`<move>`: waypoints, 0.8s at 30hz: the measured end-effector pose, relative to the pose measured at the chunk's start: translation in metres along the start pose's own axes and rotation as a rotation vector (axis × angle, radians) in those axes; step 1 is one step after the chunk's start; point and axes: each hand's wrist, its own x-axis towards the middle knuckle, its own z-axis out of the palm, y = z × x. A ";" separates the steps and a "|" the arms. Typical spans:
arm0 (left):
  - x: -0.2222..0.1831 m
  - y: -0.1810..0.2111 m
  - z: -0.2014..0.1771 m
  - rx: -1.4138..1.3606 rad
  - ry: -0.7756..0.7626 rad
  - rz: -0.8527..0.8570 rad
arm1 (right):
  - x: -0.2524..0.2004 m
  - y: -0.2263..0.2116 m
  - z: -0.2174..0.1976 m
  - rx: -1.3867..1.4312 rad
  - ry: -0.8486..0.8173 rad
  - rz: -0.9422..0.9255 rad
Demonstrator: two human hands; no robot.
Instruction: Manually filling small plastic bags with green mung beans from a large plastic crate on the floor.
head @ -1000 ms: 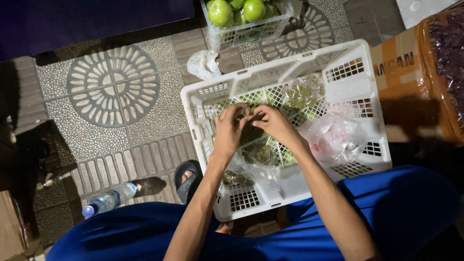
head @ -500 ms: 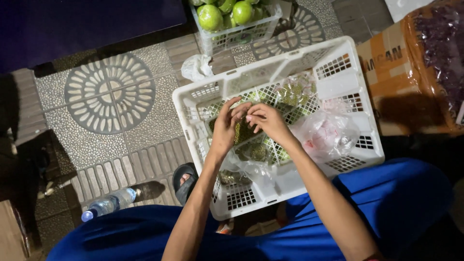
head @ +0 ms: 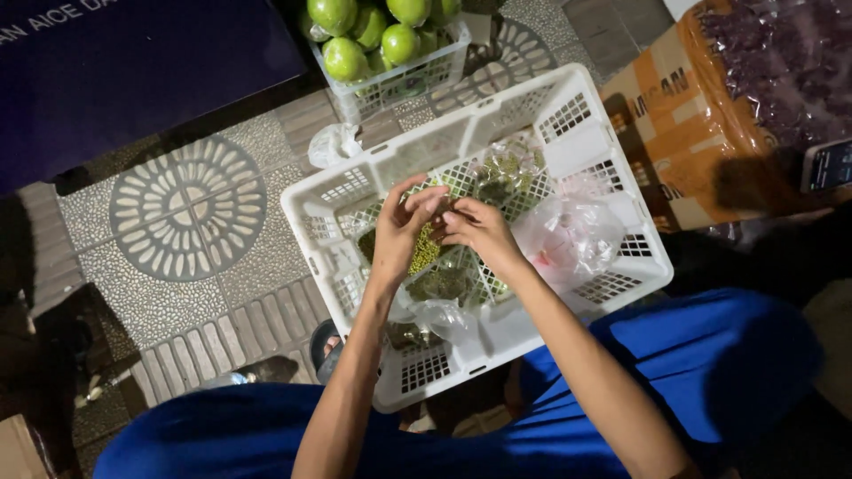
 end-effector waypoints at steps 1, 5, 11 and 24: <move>0.002 -0.005 -0.001 0.002 -0.001 -0.003 | -0.003 -0.001 -0.005 0.004 0.002 0.001; 0.012 -0.025 0.006 0.176 0.143 -0.077 | -0.020 -0.036 -0.032 -0.258 -0.036 0.046; 0.030 -0.057 0.029 0.341 0.082 -0.056 | -0.092 -0.166 -0.086 -0.672 0.271 -0.183; 0.122 -0.146 0.058 0.702 -0.142 0.074 | -0.174 -0.221 -0.173 -0.833 0.485 -0.280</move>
